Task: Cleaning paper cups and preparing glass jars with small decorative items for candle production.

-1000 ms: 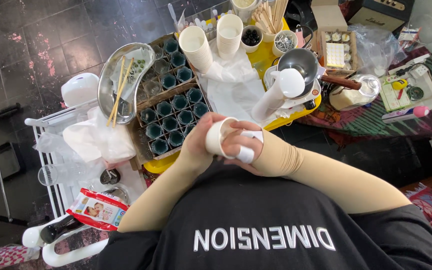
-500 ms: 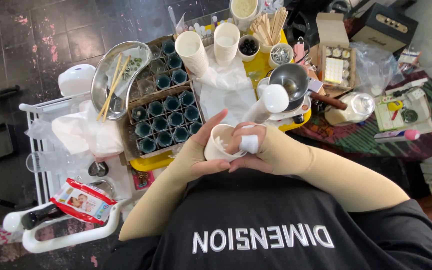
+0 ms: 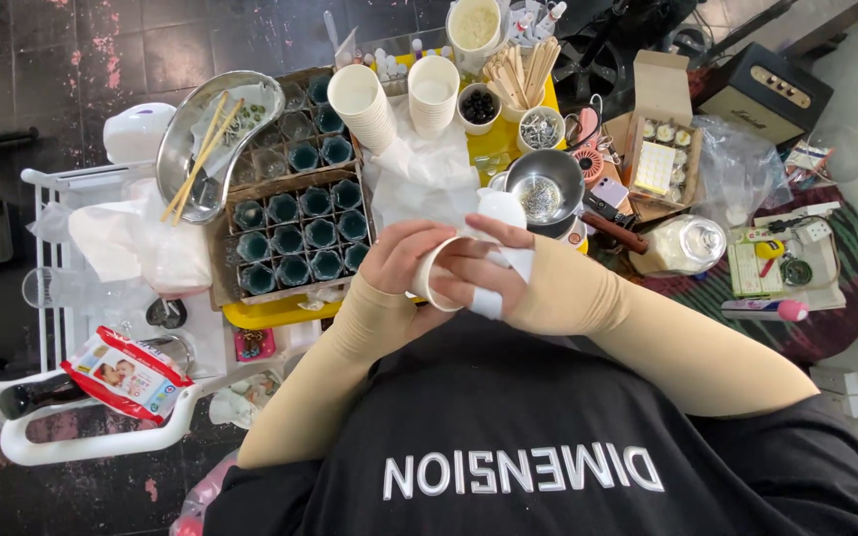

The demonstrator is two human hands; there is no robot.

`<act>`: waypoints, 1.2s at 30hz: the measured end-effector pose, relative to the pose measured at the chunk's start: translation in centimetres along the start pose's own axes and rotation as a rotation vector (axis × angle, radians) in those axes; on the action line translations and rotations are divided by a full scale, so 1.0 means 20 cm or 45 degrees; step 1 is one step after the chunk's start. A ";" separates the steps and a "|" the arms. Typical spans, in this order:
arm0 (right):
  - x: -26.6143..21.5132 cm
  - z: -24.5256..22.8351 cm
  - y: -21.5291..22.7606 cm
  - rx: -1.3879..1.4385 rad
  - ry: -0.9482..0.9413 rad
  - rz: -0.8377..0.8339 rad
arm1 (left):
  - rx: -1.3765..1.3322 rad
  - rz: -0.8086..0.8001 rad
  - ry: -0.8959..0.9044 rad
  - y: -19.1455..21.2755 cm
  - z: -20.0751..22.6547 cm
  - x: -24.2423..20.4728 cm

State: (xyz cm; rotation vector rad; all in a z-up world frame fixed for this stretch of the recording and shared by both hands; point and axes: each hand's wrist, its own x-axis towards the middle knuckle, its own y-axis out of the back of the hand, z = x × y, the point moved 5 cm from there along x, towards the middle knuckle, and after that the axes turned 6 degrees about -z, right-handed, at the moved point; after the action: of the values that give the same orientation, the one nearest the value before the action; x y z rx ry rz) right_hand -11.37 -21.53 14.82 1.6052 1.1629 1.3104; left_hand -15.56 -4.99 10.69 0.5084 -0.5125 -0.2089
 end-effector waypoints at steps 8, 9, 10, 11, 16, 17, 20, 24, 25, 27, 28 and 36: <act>-0.11 0.06 -0.04 0.743 -0.372 0.028 | 0.776 0.340 -0.177 -0.15 0.00 0.06; -0.11 0.07 -0.04 0.894 -0.441 0.047 | 0.956 0.445 -0.196 -0.17 0.00 0.06; -0.13 0.08 -0.07 0.892 -0.438 0.049 | 0.959 0.446 -0.198 -0.19 0.00 0.08; -0.16 0.11 -0.11 1.186 -0.559 0.106 | 1.062 0.508 -0.199 -0.20 0.01 0.08; -0.25 0.16 -0.17 2.161 -0.797 0.338 | 1.221 0.582 -0.162 -0.22 0.06 0.09; -0.26 0.16 -0.14 2.256 -0.785 0.415 | 1.155 0.578 -0.120 -0.21 0.07 0.10; -0.30 0.18 -0.06 2.250 -0.863 0.515 | 1.008 0.555 -0.027 -0.17 0.05 0.08; -0.34 0.19 -0.01 1.319 -0.826 0.384 | 0.864 0.477 0.036 -0.16 0.03 0.06; -0.32 0.19 0.00 1.317 -0.824 0.382 | 0.865 0.480 0.036 -0.17 0.03 0.06; -0.21 0.09 0.05 0.598 -0.313 0.083 | 0.863 0.454 0.043 -0.19 0.03 0.05; -0.20 0.09 0.05 0.596 -0.311 0.083 | 0.864 0.456 0.042 -0.19 0.01 0.05; -0.35 0.13 0.08 0.866 -0.376 0.201 | 0.392 0.708 0.275 0.07 -0.45 0.15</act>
State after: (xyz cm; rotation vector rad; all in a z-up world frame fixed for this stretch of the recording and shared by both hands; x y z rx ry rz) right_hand -8.99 -28.68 13.62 2.3221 1.3948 0.7499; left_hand -8.24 -0.92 5.88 0.6579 -0.4578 0.4593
